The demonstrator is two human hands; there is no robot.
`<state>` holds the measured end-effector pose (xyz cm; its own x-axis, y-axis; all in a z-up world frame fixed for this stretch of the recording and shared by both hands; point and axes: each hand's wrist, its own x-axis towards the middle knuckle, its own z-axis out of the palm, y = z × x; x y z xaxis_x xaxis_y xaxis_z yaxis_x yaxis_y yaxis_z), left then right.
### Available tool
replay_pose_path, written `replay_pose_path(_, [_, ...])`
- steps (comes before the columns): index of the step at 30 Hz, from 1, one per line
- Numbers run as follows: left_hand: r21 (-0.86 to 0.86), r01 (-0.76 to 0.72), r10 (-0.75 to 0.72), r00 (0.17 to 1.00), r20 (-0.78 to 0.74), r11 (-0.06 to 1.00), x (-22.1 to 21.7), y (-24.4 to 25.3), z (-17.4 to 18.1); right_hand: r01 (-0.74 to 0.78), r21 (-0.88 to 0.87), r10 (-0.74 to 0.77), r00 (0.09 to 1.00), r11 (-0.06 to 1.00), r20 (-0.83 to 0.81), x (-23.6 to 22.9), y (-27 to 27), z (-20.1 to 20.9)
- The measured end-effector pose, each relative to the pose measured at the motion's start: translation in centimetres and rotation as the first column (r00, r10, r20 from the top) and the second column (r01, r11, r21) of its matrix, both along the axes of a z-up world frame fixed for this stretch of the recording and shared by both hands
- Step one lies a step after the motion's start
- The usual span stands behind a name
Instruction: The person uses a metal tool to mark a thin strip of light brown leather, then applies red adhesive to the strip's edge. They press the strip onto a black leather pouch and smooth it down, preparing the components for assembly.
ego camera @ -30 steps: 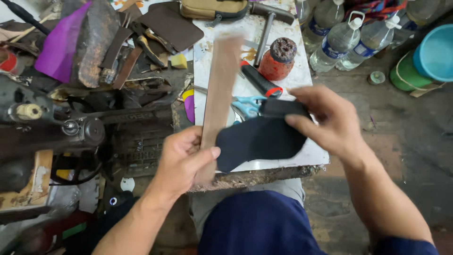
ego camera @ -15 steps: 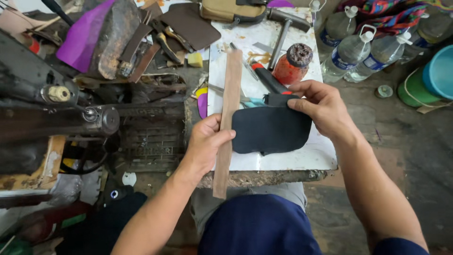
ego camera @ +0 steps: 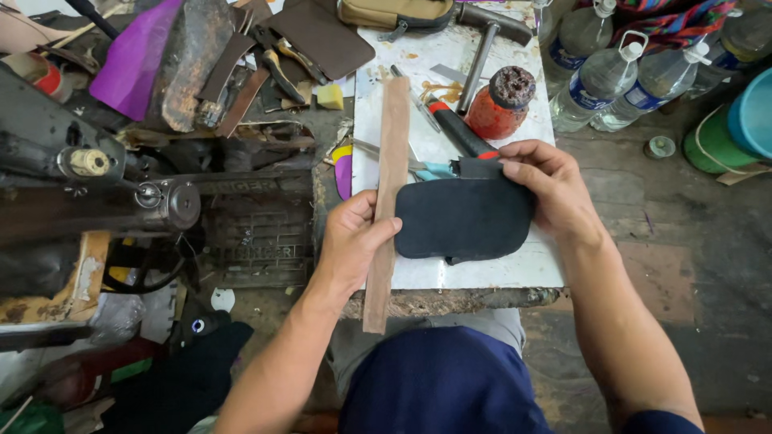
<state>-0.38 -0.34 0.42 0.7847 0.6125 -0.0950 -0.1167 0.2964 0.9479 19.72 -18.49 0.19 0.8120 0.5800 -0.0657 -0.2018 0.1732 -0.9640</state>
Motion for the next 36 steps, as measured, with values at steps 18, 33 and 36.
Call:
replay_pose_path(18, [0.311,0.060,-0.016,0.990,-0.142,0.948,0.7,1.0,2.9,0.427,0.005,-0.268,0.558,0.904,0.785,3.9,-0.4,-0.7])
replay_pose_path(33, [0.869,0.279,-0.223,0.954,-0.201,0.409,17.0,1.0,4.2,0.701,-0.298,0.636,-0.282,0.647,0.718,9.2,5.6,5.1])
replay_pose_path(36, [0.856,0.370,-0.282,0.918,-0.278,0.362,19.1,1.6,2.0,0.637,-0.177,0.503,-0.374,0.750,0.779,10.2,5.6,4.4])
